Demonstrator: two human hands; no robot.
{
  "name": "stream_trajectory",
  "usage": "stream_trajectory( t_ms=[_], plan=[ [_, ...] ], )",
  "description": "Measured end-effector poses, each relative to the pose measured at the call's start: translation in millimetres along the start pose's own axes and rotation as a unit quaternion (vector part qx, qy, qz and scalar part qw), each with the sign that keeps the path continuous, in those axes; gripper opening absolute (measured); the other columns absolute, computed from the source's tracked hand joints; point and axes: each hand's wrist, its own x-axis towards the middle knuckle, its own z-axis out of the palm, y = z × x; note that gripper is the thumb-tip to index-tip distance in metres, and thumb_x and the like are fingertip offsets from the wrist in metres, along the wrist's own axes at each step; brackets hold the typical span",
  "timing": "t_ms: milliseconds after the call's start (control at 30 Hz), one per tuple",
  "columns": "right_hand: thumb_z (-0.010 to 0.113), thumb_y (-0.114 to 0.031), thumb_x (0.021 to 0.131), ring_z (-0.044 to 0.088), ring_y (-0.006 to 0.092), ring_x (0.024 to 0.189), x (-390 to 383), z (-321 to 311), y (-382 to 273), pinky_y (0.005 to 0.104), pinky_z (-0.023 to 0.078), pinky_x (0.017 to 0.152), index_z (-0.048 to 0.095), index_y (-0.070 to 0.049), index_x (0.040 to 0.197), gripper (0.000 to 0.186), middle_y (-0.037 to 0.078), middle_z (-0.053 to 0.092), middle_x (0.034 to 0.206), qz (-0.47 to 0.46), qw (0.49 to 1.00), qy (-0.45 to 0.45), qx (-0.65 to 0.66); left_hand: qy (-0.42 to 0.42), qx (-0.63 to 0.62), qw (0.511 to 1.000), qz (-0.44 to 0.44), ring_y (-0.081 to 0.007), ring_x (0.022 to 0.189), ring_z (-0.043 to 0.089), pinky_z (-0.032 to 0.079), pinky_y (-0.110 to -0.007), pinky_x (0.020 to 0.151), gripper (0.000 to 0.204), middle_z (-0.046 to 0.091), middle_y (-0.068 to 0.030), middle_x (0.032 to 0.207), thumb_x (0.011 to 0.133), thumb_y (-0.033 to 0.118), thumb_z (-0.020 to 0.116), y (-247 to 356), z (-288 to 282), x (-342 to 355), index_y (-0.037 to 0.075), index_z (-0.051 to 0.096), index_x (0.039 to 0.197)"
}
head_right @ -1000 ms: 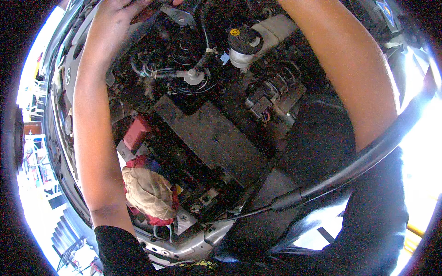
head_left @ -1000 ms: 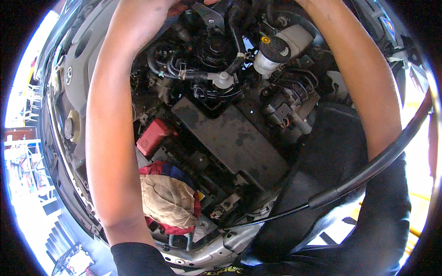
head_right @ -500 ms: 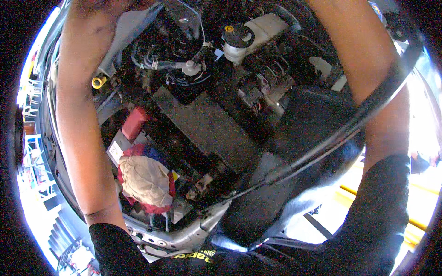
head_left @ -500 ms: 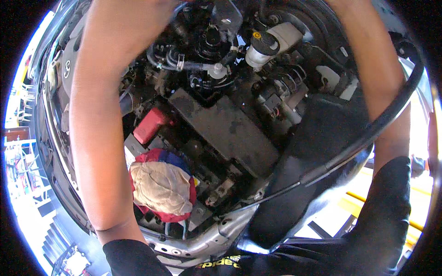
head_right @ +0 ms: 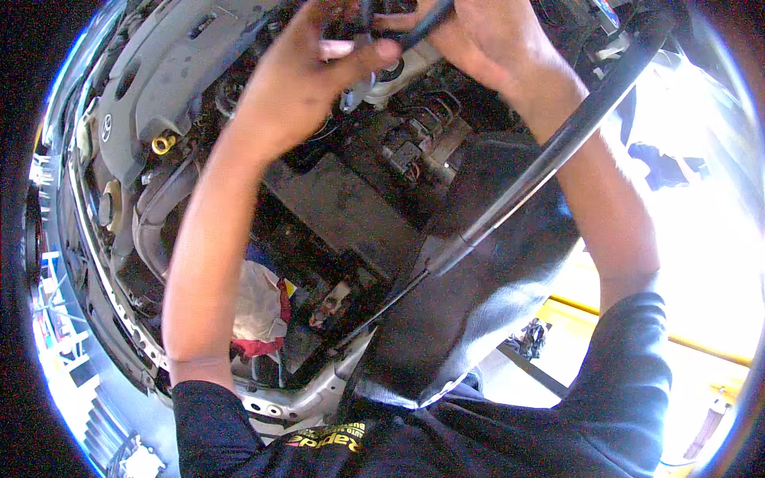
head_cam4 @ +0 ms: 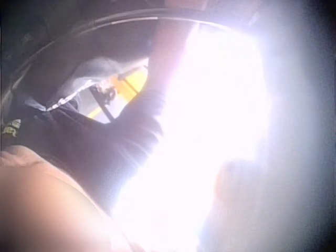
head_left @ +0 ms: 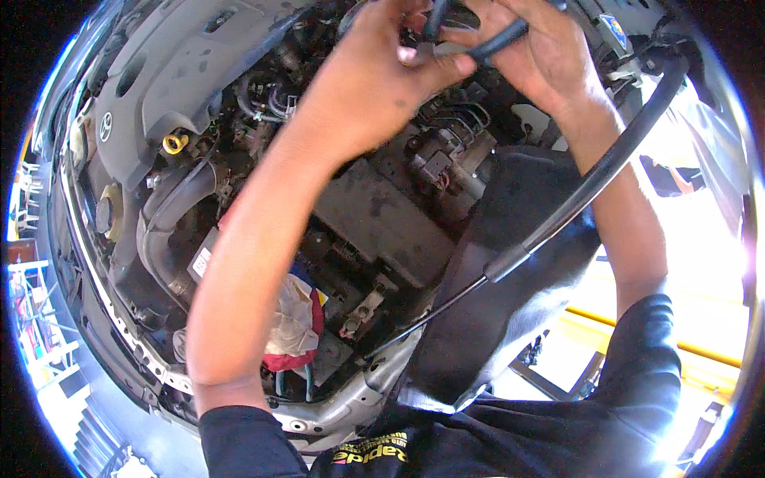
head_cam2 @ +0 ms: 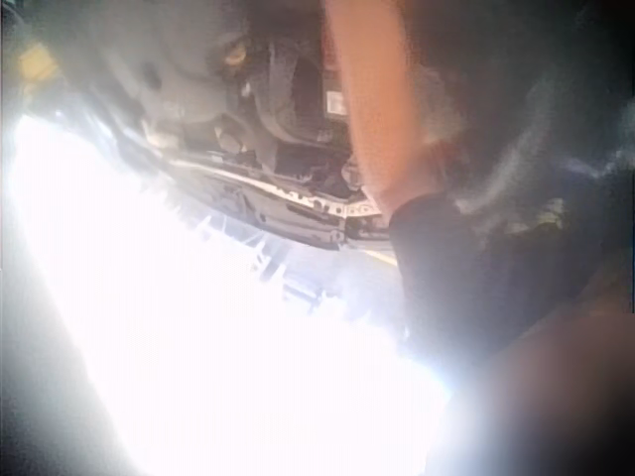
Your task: The person works under the hood of a car, using pliers to remove a hose clamp and detach a hose from the engine. They then open a plastic bag, remove a new clamp, and install it on the hose before tightening it with pliers.
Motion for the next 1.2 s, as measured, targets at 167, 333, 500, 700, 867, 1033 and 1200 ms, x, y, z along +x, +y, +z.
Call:
stream_trajectory(
  t_ms=[167, 333, 500, 700, 867, 1033, 1200],
  plan=[
    [0.059, -0.017, 0.103, 0.054, 0.0267, 0.133, -38.8, -14.0, 5.9, 0.0550, 0.053, 0.105, 0.041, -0.004, 0.153, 0.054, 0.007, 0.054, 0.143, 0.009, 0.995, 0.080, 0.057, -0.016, 0.041, 0.993, -0.109, -0.0156, 0.086, 0.063, 0.052, -0.031, 0.079, 0.061, 0.064, -0.0121, 0.105, 0.098, 0.030, 0.073, -21.2, 44.4, -27.2, 0.000, 0.044, 0.143],
    [0.066, -0.040, 0.102, 0.062, 0.0201, 0.116, -78.9, -34.9, -5.1, 0.0409, 0.051, 0.101, 0.055, -0.011, 0.144, 0.052, 0.005, 0.058, 0.139, 0.135, 0.947, 0.137, -0.257, -0.125, -0.052, 0.973, -0.188, -0.0191, 0.078, 0.064, 0.052, -0.036, 0.077, 0.042, 0.067, -0.0097, 0.088, 0.107, 0.033, 0.057, -20.4, 49.9, -50.8, -0.002, 0.057, 0.131],
    [0.071, -0.034, 0.097, 0.061, 0.0237, 0.123, -110.3, -52.2, -44.8, 0.0385, 0.051, 0.102, 0.059, -0.008, 0.140, 0.052, 0.010, 0.060, 0.138, 0.161, 0.816, -0.024, -0.554, -0.206, 0.088, 0.953, -0.204, -0.0191, 0.074, 0.062, 0.051, -0.037, 0.075, 0.046, 0.064, -0.0076, 0.077, 0.106, 0.041, 0.055, -17.8, 0.1, -62.0, -0.003, 0.065, 0.119],
    [0.077, -0.020, 0.092, 0.071, 0.0213, 0.095, -146.0, 36.1, -136.2, 0.0353, 0.053, 0.086, 0.071, -0.005, 0.118, 0.030, 0.009, 0.074, 0.104, 0.176, 0.614, -0.090, -0.764, -0.362, 0.102, 0.887, -0.269, -0.0193, 0.082, 0.063, 0.050, -0.034, 0.081, 0.052, 0.069, -0.0099, 0.088, 0.096, 0.043, 0.073, 14.2, -65.8, -59.9, -0.002, 0.067, 0.122],
    [0.081, -0.021, 0.089, 0.069, 0.0207, 0.113, -108.5, 96.5, -123.0, 0.0384, 0.053, 0.094, 0.070, -0.006, 0.126, 0.041, 0.009, 0.076, 0.113, 0.085, 0.735, -0.150, -0.655, -0.426, 0.160, 0.852, -0.260, -0.0227, 0.099, 0.069, 0.051, -0.035, 0.093, 0.055, 0.075, -0.0181, 0.108, 0.085, 0.028, 0.083, 43.6, -78.1, -46.0, -0.001, 0.065, 0.128],
    [0.073, -0.042, 0.095, 0.071, 0.0299, 0.092, -67.8, 98.9, -36.5, 0.0432, 0.055, 0.083, 0.052, -0.006, 0.134, 0.057, 0.016, 0.070, 0.104, 0.119, 0.703, -0.203, -0.671, -0.352, 0.252, 0.900, -0.052, -0.0261, 0.094, 0.071, 0.052, -0.036, 0.087, 0.055, 0.076, -0.0156, 0.100, 0.081, 0.034, 0.082, 71.1, -108.3, -13.3, 0.001, 0.071, 0.124],
    [0.066, -0.044, 0.101, 0.068, 0.0168, 0.075, -46.8, 99.9, -41.2, 0.0330, 0.055, 0.071, 0.047, -0.012, 0.142, 0.056, 0.007, 0.065, 0.094, 0.246, 0.748, -0.170, -0.593, -0.243, 0.211, 0.947, -0.010, -0.0222, 0.111, 0.069, 0.052, -0.036, 0.097, 0.055, 0.073, -0.0130, 0.115, 0.087, 0.030, 0.083, 41.1, -118.1, -13.0, 0.002, 0.066, 0.131]
  ],
)
